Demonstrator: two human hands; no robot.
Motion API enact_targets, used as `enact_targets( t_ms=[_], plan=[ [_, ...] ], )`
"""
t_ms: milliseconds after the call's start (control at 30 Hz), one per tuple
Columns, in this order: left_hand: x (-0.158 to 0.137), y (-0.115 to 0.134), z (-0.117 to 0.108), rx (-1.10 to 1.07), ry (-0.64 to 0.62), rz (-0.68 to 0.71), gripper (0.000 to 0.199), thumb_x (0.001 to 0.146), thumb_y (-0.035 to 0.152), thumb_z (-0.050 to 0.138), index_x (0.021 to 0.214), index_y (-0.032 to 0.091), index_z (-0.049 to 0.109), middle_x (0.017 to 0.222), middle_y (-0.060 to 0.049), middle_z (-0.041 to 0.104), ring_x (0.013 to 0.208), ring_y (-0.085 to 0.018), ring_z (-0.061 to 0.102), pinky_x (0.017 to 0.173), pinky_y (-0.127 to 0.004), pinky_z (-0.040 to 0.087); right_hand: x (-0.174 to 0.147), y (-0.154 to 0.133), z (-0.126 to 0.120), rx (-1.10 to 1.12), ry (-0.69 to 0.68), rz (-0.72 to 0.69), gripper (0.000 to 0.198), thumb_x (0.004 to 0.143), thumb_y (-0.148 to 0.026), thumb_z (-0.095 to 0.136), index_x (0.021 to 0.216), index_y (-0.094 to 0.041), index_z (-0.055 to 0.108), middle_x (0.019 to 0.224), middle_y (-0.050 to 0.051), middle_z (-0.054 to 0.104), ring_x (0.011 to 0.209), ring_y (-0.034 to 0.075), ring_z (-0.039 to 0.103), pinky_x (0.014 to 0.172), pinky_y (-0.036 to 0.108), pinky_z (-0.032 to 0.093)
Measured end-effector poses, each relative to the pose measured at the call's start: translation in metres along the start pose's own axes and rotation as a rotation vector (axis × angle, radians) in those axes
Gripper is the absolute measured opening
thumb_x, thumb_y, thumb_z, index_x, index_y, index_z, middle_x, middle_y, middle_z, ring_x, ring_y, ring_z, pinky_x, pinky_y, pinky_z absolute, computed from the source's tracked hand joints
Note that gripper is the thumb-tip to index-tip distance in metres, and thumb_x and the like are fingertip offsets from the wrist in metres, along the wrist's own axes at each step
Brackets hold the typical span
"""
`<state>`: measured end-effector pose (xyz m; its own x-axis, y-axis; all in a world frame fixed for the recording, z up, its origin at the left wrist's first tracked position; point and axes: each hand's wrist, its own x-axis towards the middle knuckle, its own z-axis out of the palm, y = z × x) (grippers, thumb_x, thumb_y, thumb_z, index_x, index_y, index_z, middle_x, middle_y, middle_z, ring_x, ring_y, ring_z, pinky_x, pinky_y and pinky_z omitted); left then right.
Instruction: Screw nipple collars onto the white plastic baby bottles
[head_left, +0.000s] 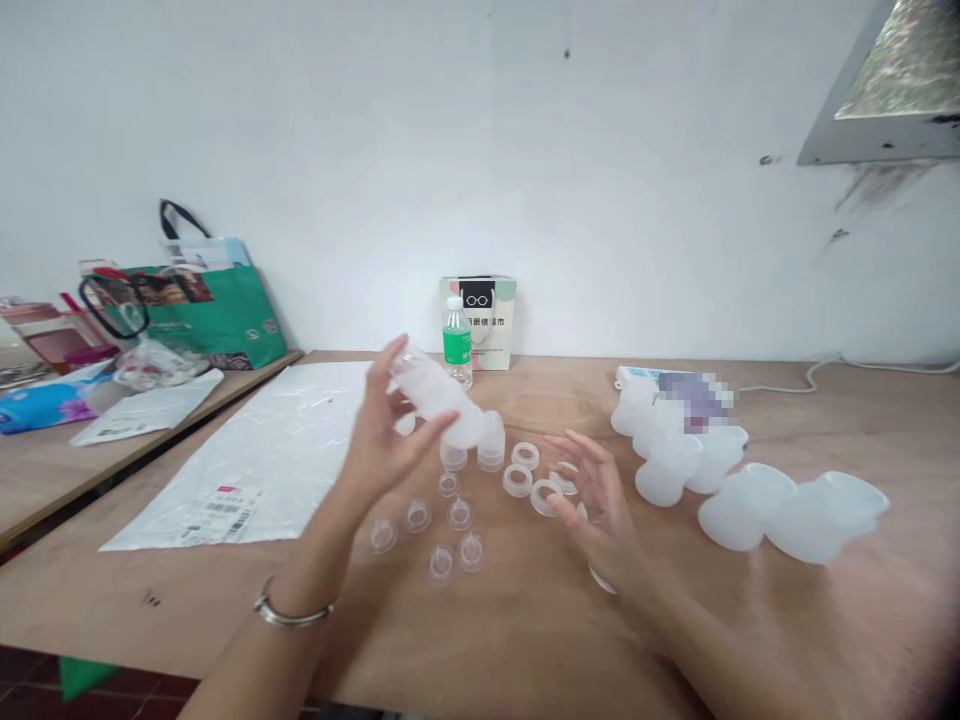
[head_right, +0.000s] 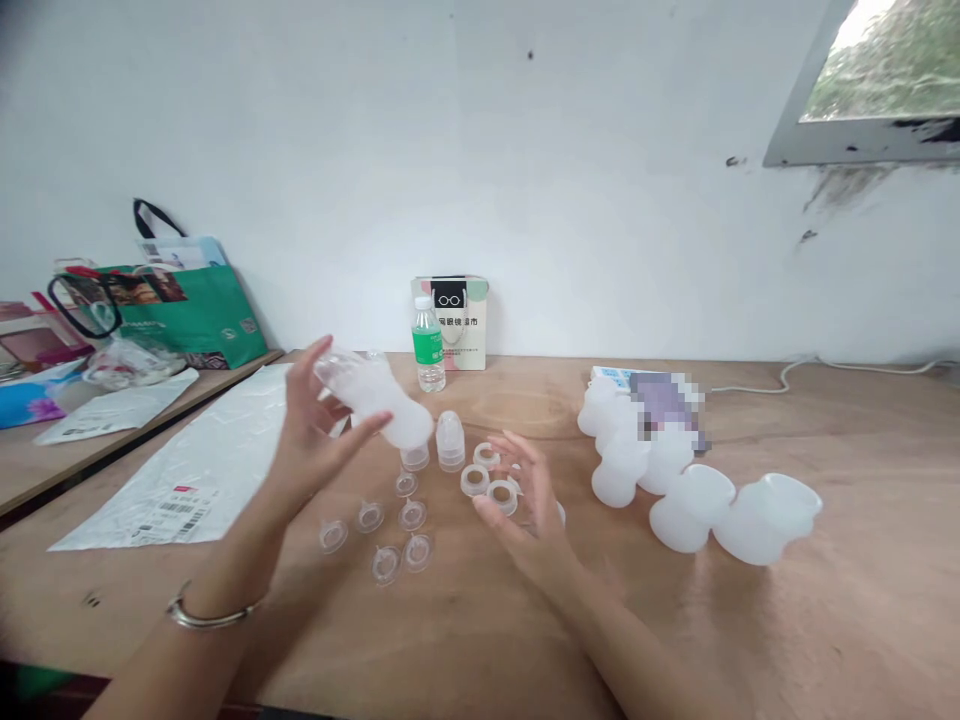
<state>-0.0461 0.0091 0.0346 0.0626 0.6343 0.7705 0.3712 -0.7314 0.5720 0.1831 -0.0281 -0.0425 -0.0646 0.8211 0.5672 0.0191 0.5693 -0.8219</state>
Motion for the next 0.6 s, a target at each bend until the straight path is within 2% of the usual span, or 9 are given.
enact_targets(
  t_ms=[67, 133, 200, 300, 400, 600],
  plan=[
    [0.007, -0.017, -0.024, 0.236, 0.033, -0.024, 0.080, 0.070, 0.032, 0.071, 0.136, 0.030, 0.025, 0.129, -0.009, 0.046, 0.095, -0.022, 0.061, 0.078, -0.037, 0.056, 0.002, 0.000, -0.004, 0.028, 0.089, -0.025, 0.045, 0.084, -0.026, 0.055, 0.125, -0.031, 0.037, 0.126, 0.007, 0.048, 0.120, 0.021, 0.045, 0.095, 0.041, 0.041],
    [0.006, -0.036, -0.042, 0.434, -0.029, -0.055, 0.072, 0.071, 0.033, 0.068, 0.133, 0.029, 0.031, 0.128, -0.007, 0.048, 0.099, -0.023, 0.059, 0.079, -0.039, 0.055, 0.006, 0.000, -0.006, 0.037, 0.163, -0.060, 0.039, 0.085, -0.026, 0.053, 0.122, -0.030, 0.041, 0.122, 0.008, 0.050, 0.117, 0.021, 0.048, 0.092, 0.040, 0.043],
    [-0.002, -0.054, -0.052, 0.532, -0.120, -0.121, 0.067, 0.074, 0.032, 0.063, 0.133, 0.030, 0.032, 0.124, -0.006, 0.051, 0.100, -0.024, 0.059, 0.081, -0.039, 0.054, 0.009, 0.001, -0.008, 0.033, 0.196, -0.089, 0.035, 0.086, -0.026, 0.053, 0.120, -0.028, 0.043, 0.119, 0.008, 0.052, 0.115, 0.021, 0.049, 0.090, 0.039, 0.045],
    [-0.013, -0.074, -0.059, 0.623, -0.213, -0.188, 0.066, 0.076, 0.032, 0.060, 0.135, 0.030, 0.029, 0.125, -0.007, 0.050, 0.102, -0.025, 0.057, 0.082, -0.041, 0.052, 0.012, 0.001, -0.009, 0.016, 0.188, -0.078, 0.031, 0.086, -0.027, 0.052, 0.117, -0.028, 0.046, 0.116, 0.008, 0.053, 0.113, 0.020, 0.051, 0.088, 0.038, 0.046],
    [-0.017, -0.083, -0.061, 0.670, -0.244, -0.204, 0.069, 0.077, 0.033, 0.058, 0.137, 0.031, 0.026, 0.126, -0.008, 0.048, 0.106, -0.027, 0.054, 0.083, -0.042, 0.050, 0.014, 0.003, -0.011, -0.011, 0.199, -0.044, 0.029, 0.086, -0.029, 0.053, 0.114, -0.028, 0.048, 0.115, 0.007, 0.054, 0.111, 0.020, 0.052, 0.089, 0.039, 0.045],
    [-0.016, -0.101, -0.061, 0.647, -0.214, -0.278, 0.082, 0.075, 0.038, 0.063, 0.141, 0.034, 0.015, 0.123, -0.008, 0.050, 0.087, -0.023, 0.062, 0.075, -0.038, 0.052, 0.020, 0.005, -0.022, -0.091, 0.212, 0.040, 0.027, 0.084, -0.033, 0.054, 0.109, -0.026, 0.049, 0.111, 0.006, 0.056, 0.106, 0.019, 0.054, 0.088, 0.036, 0.045]
  ],
)
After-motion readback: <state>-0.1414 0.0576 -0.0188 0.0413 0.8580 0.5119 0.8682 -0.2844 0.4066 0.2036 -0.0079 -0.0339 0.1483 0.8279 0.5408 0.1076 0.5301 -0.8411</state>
